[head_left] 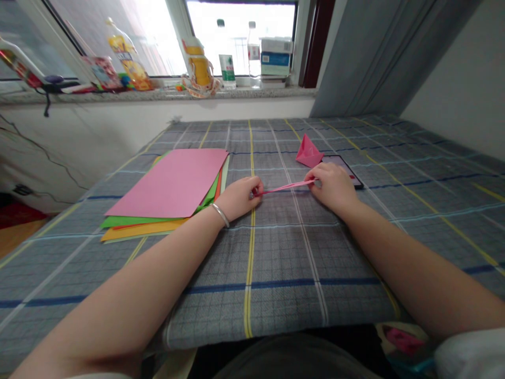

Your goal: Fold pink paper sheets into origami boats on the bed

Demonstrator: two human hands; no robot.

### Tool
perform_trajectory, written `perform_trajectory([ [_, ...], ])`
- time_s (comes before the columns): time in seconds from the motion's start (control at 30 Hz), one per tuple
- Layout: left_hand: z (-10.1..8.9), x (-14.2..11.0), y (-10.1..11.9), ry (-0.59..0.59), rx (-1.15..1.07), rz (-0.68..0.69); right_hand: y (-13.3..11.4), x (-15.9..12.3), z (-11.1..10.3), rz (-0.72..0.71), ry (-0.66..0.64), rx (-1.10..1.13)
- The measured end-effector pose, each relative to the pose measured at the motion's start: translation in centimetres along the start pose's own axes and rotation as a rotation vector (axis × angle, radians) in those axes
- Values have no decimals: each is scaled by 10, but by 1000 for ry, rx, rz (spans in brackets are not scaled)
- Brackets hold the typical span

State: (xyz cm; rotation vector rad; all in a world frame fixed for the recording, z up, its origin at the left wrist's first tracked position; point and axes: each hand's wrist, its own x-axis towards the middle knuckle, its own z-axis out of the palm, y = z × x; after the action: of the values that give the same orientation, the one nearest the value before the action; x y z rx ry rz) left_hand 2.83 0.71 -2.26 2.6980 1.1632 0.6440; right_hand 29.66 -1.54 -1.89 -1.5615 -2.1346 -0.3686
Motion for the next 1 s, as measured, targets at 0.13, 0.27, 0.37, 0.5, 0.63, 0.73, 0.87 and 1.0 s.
perform_trajectory([
  [0.13, 1, -1, 6, -56, 81, 147, 0, 0, 3, 24, 12, -31],
  [0.27, 3, -2, 15, -120, 183, 152, 0, -1, 7, 66, -45, -37],
  [0.37, 4, -2, 21, -144, 238, 148, 0, -1, 8, 87, -83, -43],
  [0.5, 0, -5, 26, -184, 249, 140, 0, -2, 6, 114, -128, -69],
  [0.63, -3, -7, 27, -230, 250, 197, 1, -2, 3, 121, -142, -98],
  [0.73, -1, -7, 29, -222, 235, 177, 1, -3, 2, 137, -140, -100],
  [0.87, 5, -7, 35, -175, 158, 81, -1, -3, 1, 214, -169, -85],
  [1.0, 6, -7, 41, -174, 116, 30, -4, -3, 0, 268, -187, -61],
])
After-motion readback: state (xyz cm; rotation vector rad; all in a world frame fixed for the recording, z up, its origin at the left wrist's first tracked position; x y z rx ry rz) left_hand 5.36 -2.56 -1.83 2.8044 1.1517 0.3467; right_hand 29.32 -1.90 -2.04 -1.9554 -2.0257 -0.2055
